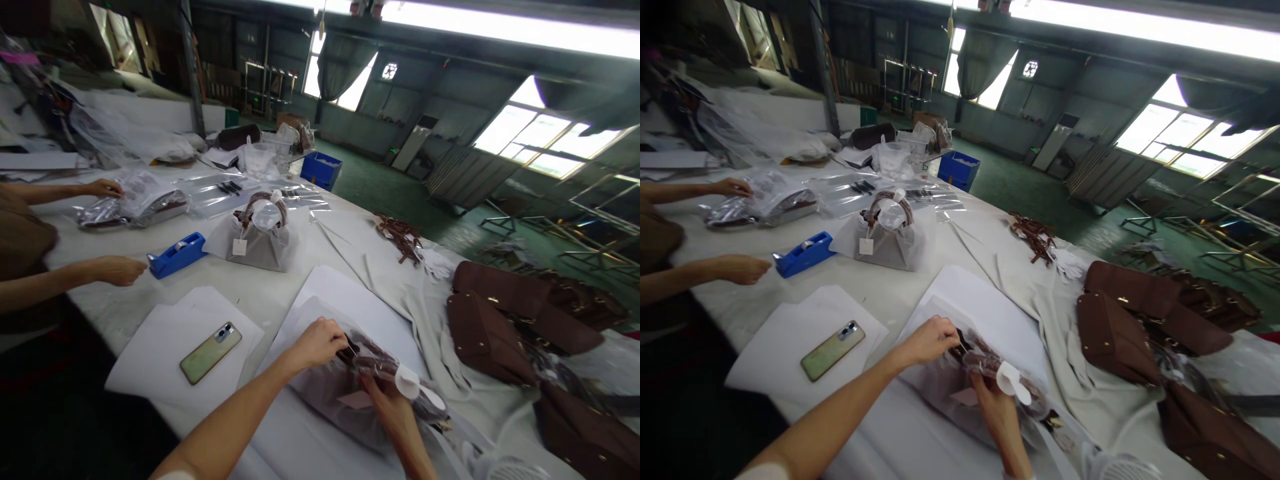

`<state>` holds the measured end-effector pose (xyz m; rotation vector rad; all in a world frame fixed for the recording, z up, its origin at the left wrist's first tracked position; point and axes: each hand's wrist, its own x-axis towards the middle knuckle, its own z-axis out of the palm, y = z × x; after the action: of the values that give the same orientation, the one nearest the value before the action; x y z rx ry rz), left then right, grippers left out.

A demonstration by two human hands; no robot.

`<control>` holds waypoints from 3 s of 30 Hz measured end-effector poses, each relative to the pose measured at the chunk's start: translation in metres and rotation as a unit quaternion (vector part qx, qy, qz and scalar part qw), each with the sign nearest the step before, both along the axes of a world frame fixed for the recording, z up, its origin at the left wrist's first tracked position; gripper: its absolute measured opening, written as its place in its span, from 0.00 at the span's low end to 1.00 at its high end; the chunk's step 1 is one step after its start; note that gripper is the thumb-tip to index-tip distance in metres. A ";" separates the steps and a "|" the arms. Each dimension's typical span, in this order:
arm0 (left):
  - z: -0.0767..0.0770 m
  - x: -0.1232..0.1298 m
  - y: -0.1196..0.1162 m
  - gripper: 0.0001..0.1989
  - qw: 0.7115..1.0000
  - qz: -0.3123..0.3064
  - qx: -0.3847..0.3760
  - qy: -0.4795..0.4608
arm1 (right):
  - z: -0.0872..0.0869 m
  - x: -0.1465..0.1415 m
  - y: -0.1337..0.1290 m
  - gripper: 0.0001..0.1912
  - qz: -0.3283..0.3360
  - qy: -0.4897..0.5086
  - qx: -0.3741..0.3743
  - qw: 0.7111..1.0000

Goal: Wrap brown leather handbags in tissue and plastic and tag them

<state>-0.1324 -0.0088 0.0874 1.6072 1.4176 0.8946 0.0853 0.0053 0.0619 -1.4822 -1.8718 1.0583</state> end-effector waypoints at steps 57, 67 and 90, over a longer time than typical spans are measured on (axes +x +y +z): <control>-0.058 0.031 -0.079 0.08 0.969 0.113 -0.169 -0.138 | 0.008 0.011 -0.039 0.24 -0.106 0.064 -0.012 0.992; -0.038 0.027 -0.081 0.11 0.948 0.098 -0.182 -0.243 | 0.001 0.008 -0.044 0.25 -0.110 0.160 -0.094 0.976; -0.029 0.070 -0.060 0.29 0.761 0.155 -0.238 -0.584 | 0.006 -0.003 -0.067 0.15 -0.070 0.097 0.095 0.988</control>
<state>-0.0622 -0.0688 0.0580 0.2106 0.8290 1.2517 0.0822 -0.0615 0.0674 -1.3290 -1.6580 0.8991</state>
